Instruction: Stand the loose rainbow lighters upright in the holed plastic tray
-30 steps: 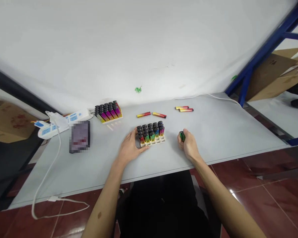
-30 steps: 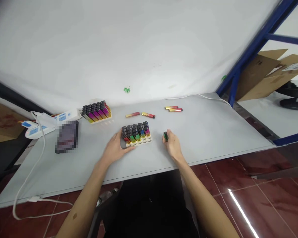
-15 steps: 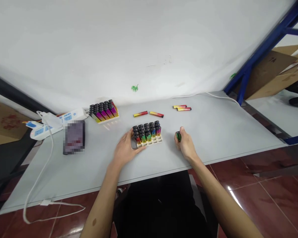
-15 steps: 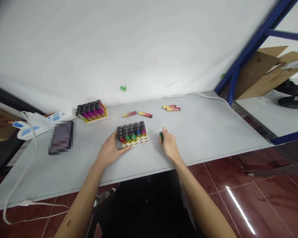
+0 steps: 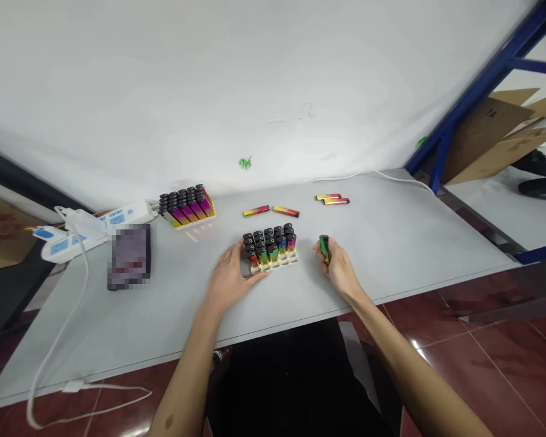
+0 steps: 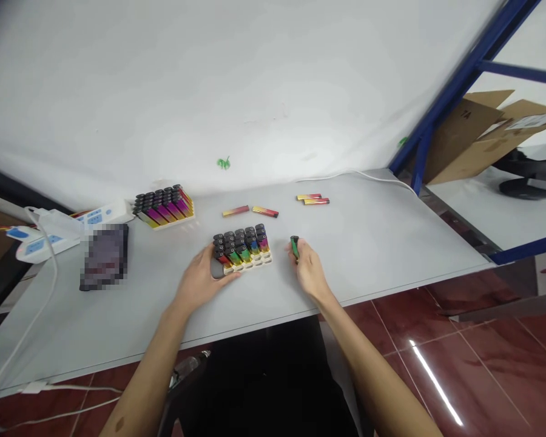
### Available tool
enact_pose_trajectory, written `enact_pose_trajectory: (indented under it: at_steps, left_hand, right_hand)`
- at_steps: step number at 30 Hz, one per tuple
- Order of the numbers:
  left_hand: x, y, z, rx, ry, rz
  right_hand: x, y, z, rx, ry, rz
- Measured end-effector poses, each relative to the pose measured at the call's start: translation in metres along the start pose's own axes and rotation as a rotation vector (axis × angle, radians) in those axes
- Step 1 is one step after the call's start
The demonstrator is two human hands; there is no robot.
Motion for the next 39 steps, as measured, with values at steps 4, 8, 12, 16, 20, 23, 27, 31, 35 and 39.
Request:
enact_pose_trajectory:
  at_steps: [4,8,12,16,20,23,27,31,35,39]
  left_hand:
    - [0.0,0.0,0.001,-0.011,0.002,-0.006]
    - [0.001,-0.001,0.0,-0.029,0.013,-0.028]
    - [0.0,-0.001,-0.001,-0.031,0.041,-0.032]
    - [-0.001,0.0,-0.002,-0.03,0.059,-0.023]
    - [-0.002,0.001,-0.001,-0.024,0.065,-0.031]
    - [-0.001,0.001,0.001,-0.023,0.066,-0.039]
    - [0.0,0.001,0.001,-0.031,0.074,-0.05]
    - [0.0,-0.001,-0.001,-0.032,0.078,-0.056]
    - [0.0,-0.001,-0.001,-0.034,0.072,-0.044]
    - [0.0,0.0,0.001,-0.021,0.075,-0.043]
  right_hand:
    - [-0.011,0.008,0.036,-0.228,-0.22,0.05]
    - [-0.021,0.013,0.068,-0.377,-0.384,0.012]
    - [-0.02,0.023,0.076,-0.356,-0.423,-0.019]
    - [-0.018,0.039,0.068,-0.406,-0.438,-0.05]
    - [-0.017,0.05,0.062,-0.503,-0.459,-0.06]
    - [-0.015,0.054,0.061,-0.6,-0.438,-0.044]
    - [-0.016,0.054,0.065,-0.699,-0.419,-0.038]
    - [-0.02,0.054,0.069,-0.734,-0.439,-0.01]
    - [-0.026,0.061,0.078,-0.792,-0.585,0.023]
    - [-0.026,0.064,0.081,-0.803,-0.646,0.037]
Point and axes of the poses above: each hand's wrist, its own x-axis towards the middle knuckle, its own y-axis out of the palm, z = x × y, the point moved 9 cm from there along x, towards the middle knuckle, and after that the axes turned 5 degrees about y, right-handed, at the moved point
